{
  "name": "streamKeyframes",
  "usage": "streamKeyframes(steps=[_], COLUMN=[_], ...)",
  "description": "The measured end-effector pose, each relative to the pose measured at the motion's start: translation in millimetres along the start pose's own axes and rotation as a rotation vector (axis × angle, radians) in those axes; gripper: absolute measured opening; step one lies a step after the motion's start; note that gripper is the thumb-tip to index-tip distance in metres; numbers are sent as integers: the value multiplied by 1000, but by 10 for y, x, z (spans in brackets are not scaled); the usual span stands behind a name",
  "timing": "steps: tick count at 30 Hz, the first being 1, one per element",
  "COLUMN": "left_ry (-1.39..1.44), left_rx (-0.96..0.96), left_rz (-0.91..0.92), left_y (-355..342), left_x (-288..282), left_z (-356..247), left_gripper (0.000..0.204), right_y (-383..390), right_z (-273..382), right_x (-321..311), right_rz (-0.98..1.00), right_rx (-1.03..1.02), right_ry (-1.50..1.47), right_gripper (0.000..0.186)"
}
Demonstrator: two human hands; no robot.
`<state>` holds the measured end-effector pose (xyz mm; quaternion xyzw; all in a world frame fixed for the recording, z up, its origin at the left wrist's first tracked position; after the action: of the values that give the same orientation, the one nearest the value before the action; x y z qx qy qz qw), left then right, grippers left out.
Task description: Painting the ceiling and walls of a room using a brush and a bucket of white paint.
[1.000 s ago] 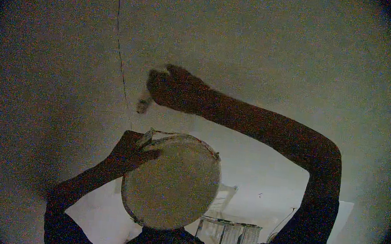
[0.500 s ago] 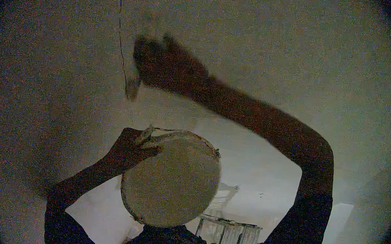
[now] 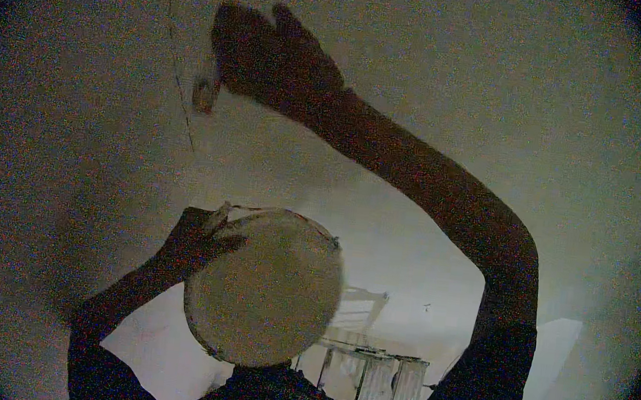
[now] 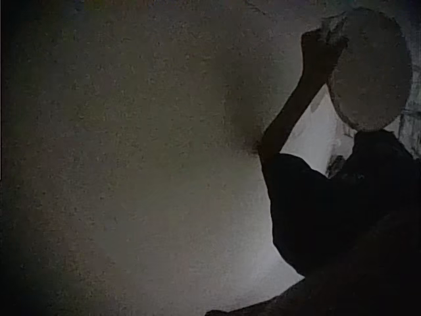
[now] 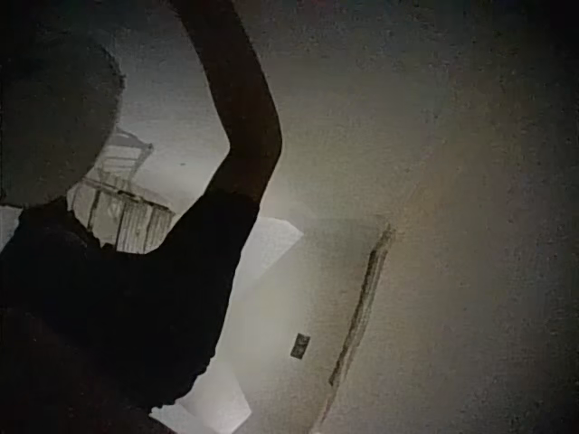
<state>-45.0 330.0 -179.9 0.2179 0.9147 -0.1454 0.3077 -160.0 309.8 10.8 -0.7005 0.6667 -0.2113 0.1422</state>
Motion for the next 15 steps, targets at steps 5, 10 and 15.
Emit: streamKeyframes(steps=[5, 10, 15], left_ry=[96, 75, -81], left_rx=[-281, -291, -48], left_rz=[185, 206, 204], left_y=[-127, -182, -310], left_x=[127, 177, 233], left_z=[-20, -72, -294], left_gripper=[23, 25, 28], right_y=[842, 1318, 2241], right_z=[678, 210, -518], right_x=[181, -566, -1666], right_rz=[353, 1073, 847], right_rx=[-225, 246, 800], right_ry=[-480, -804, -693], right_gripper=[31, 52, 27])
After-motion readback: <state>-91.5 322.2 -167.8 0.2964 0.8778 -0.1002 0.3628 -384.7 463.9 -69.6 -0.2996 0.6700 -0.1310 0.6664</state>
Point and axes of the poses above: each hand's wrist, its own y-axis away from the middle knuckle, its own x-axis out of the palm, z = x × y, the point moved 6 cm from there along -y, towards the middle knuckle, and after that the axes turned 7 degrees about -x, right-handed, at the moved point
